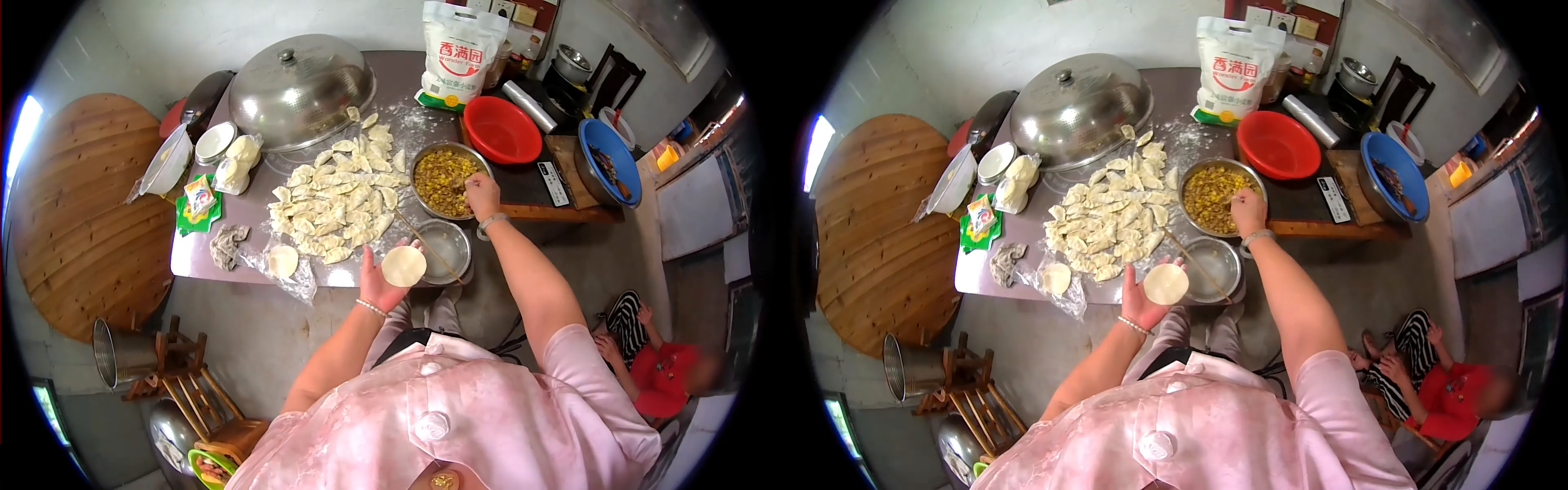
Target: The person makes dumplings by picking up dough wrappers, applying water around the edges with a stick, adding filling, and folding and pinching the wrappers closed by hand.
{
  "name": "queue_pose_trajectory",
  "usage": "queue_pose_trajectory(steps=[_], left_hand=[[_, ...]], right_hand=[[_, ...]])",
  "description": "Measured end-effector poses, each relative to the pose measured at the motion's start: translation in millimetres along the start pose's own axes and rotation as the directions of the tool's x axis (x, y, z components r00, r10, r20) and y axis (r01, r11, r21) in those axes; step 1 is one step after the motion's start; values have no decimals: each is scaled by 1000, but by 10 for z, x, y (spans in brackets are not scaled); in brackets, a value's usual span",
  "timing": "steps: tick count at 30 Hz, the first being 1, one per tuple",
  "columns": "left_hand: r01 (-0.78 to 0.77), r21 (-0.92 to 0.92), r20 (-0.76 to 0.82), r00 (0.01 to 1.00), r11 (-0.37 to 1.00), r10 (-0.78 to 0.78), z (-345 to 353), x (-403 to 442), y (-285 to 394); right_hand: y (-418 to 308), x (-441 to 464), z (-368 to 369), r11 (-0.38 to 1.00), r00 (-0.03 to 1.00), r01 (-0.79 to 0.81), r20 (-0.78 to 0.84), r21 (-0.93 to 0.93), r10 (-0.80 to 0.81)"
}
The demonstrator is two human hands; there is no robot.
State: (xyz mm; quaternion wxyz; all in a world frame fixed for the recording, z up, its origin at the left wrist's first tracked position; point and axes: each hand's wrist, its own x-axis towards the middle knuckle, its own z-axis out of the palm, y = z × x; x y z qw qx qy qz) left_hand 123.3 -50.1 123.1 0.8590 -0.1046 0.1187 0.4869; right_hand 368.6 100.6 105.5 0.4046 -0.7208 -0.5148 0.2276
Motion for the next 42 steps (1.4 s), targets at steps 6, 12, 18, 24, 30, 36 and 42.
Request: queue_pose_trajectory(steps=[6,12,18,24,30,36,42], left_hand=[[-10,-17,-20,1000,1000,10,12,-9,-7],[-18,-4,-32,999,1000,18,4,-17,-10],[-13,-10,-38,999,1000,13,-10,-11,-38],[-16,7,-51,999,1000,16,48,-33,-42],[-18,8,-39,999,1000,18,18,-31,-40],[-31,18,-54,998,999,32,50,-5,-78],[-22,14,-11,1000,1000,23,54,25,-71]], right_hand=[[-185,-104,110,949,948,311,86,-55,-306],[-116,-227,103,960,942,280,190,6,-276],[-62,-309,63,903,937,-199,345,382,61],[-29,-347,211,618,882,-467,378,632,281],[35,-402,129,410,844,-526,399,745,358],[11,-417,-57,449,865,-496,380,743,328],[-13,-412,-181,507,895,-441,315,741,316]])
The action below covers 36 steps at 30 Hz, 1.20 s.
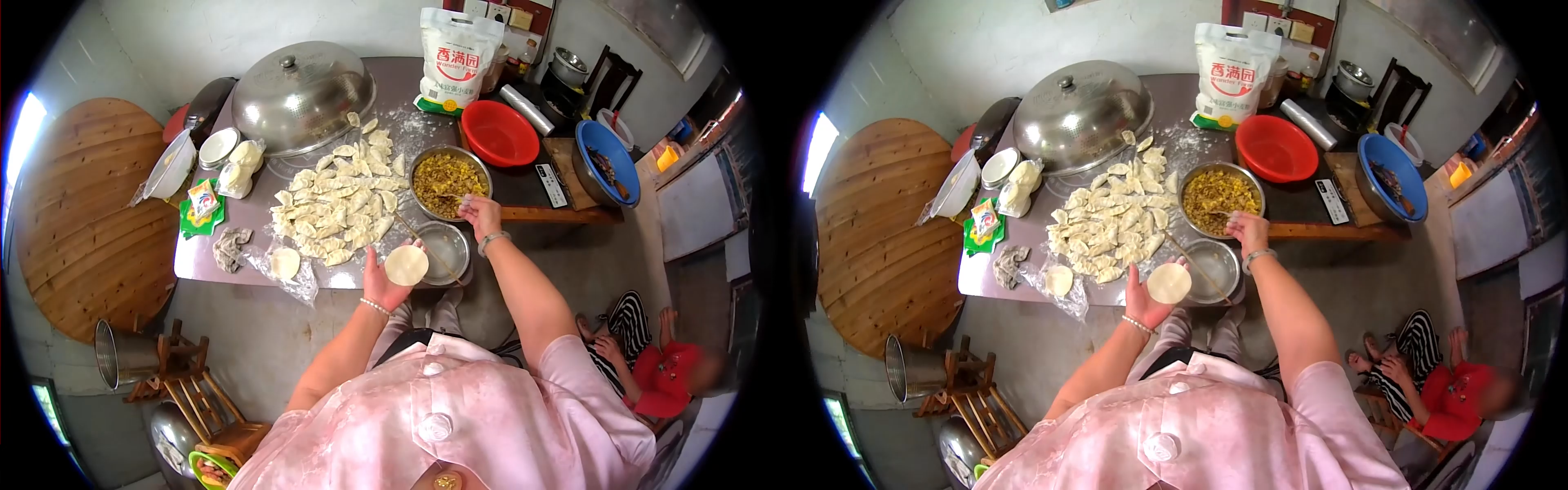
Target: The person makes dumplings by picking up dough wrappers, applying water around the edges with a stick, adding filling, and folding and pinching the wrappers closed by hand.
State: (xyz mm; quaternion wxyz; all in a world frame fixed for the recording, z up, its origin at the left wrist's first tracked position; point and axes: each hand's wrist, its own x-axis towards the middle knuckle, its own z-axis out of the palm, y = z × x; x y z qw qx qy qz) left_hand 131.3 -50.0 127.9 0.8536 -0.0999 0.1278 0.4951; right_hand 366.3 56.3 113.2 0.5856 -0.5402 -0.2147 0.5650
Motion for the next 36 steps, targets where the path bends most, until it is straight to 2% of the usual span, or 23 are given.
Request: queue_pose_trajectory(steps=[2,4,6,7,9,12,14,22,28,36], left_hand=[[-5,4,-8,1000,1000,5,27,-10,5],[-12,-4,-43,999,1000,12,48,-28,-3],[-4,-7,-53,999,1000,3,26,-33,-7],[0,-8,-57,998,1000,-1,26,-27,-4],[4,-4,-39,999,1000,-4,27,-11,-3],[9,-9,-28,1000,1000,-9,8,-11,-8],[7,-12,-21,1000,1000,-8,-9,-18,-20],[5,-3,-13,1000,1000,-5,7,-23,-28],[-3,24,-15,1000,1000,4,3,-8,-17],[-15,0,16,1000,1000,15,140,80,-18]], right_hand=[[52,57,-25,997,999,33,-21,-70,-34],[164,140,-35,945,989,144,56,-294,-134],[185,122,20,821,968,250,124,-513,-218],[213,134,44,809,969,244,154,-534,-191],[207,71,123,812,964,263,185,-522,-193],[245,94,88,958,988,113,133,-263,-80],[243,94,41,987,994,22,110,-160,-5],[249,49,104,974,985,-172,14,149,172],[203,3,-14,975,990,-140,9,171,141],[-10,-31,-182,994,999,-46,13,104,45]])
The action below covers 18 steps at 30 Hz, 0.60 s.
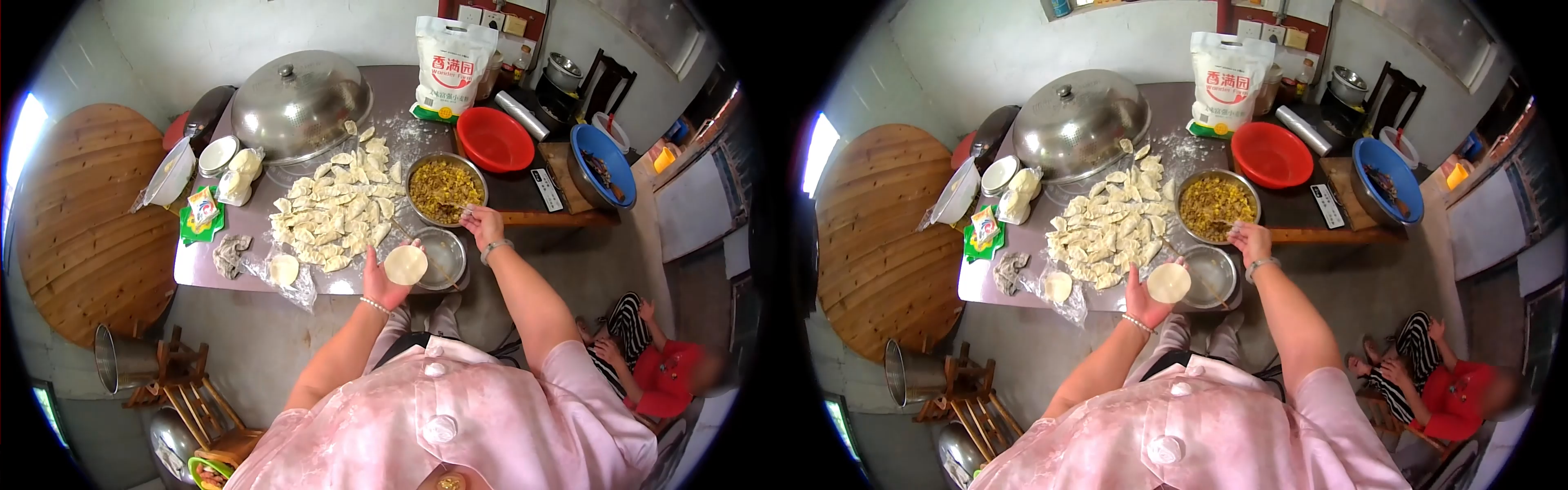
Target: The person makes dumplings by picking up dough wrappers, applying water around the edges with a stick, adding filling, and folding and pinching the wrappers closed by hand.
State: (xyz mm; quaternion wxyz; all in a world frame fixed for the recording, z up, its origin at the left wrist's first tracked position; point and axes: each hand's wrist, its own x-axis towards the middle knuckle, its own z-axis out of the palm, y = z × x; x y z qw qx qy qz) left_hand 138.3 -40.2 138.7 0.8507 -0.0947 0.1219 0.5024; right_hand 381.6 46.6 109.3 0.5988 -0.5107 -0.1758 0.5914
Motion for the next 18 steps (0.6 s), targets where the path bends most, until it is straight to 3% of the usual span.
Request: queue_pose_trajectory(steps=[9,13,18], left_hand=[[-86,5,-3,996,996,86,77,341,74],[-93,27,8,996,995,93,152,465,80],[-94,101,76,993,990,87,252,514,64]], right_hand=[[-481,-621,230,999,961,14,276,-34,-4],[-494,-937,330,997,944,-21,326,-71,43],[-334,-1098,322,953,930,156,362,-259,-54]])
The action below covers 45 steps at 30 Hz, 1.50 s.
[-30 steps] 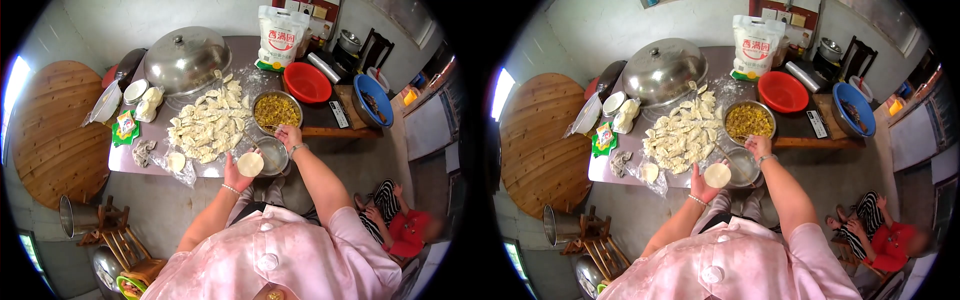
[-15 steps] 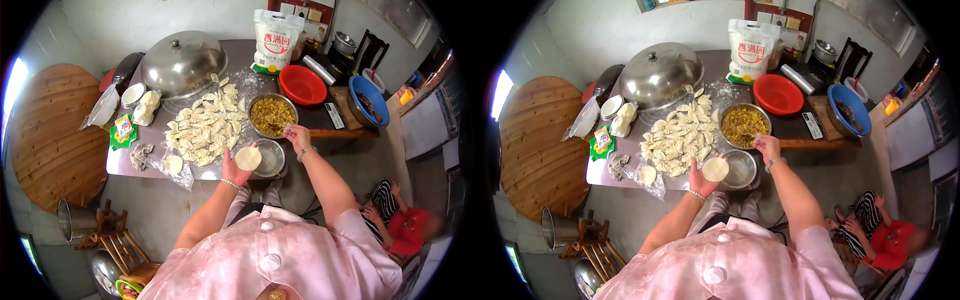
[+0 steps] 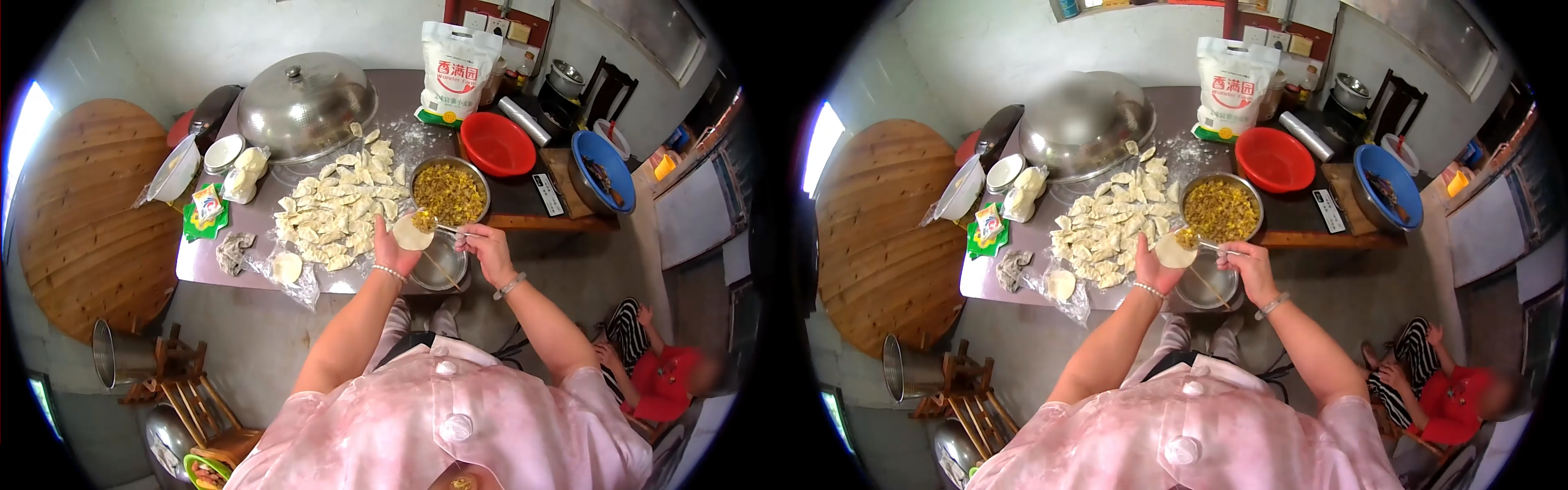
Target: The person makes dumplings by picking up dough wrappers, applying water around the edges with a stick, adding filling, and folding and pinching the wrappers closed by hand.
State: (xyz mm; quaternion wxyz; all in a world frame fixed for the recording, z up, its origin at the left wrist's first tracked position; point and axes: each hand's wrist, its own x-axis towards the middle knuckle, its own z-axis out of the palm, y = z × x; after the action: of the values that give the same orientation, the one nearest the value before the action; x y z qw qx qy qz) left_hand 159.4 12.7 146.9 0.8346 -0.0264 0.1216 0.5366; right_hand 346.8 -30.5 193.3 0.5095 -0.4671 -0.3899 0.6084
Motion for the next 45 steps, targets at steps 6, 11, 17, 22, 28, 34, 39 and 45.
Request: queue_pose_trajectory(steps=[6,11,17,22,28,34,39,45], left_hand=[[-1,-34,-68,998,999,-2,-22,-21,-18],[-32,-51,-98,995,998,27,-45,-47,-58],[-29,-59,-92,995,998,23,-74,-65,-53],[-31,-23,-100,995,999,28,-32,-84,-57],[-17,-54,-94,996,998,12,-48,-63,-51],[-9,-25,-114,993,1000,6,-26,-64,-59],[-4,5,-97,995,1000,5,-89,-85,-40],[19,-32,-22,1000,999,-20,-94,-179,34]], right_hand=[[0,-201,82,512,804,580,347,-633,-482],[-11,-349,199,76,617,732,612,-677,-494],[-35,-381,249,191,658,712,548,-676,-517],[-52,-430,283,256,675,703,509,-663,-534],[18,-414,251,491,782,594,314,-637,-538],[5,-363,189,615,835,531,237,-584,-496],[-9,-231,120,854,907,395,-3,-340,-420],[286,305,-326,911,937,90,-277,-403,-215]])
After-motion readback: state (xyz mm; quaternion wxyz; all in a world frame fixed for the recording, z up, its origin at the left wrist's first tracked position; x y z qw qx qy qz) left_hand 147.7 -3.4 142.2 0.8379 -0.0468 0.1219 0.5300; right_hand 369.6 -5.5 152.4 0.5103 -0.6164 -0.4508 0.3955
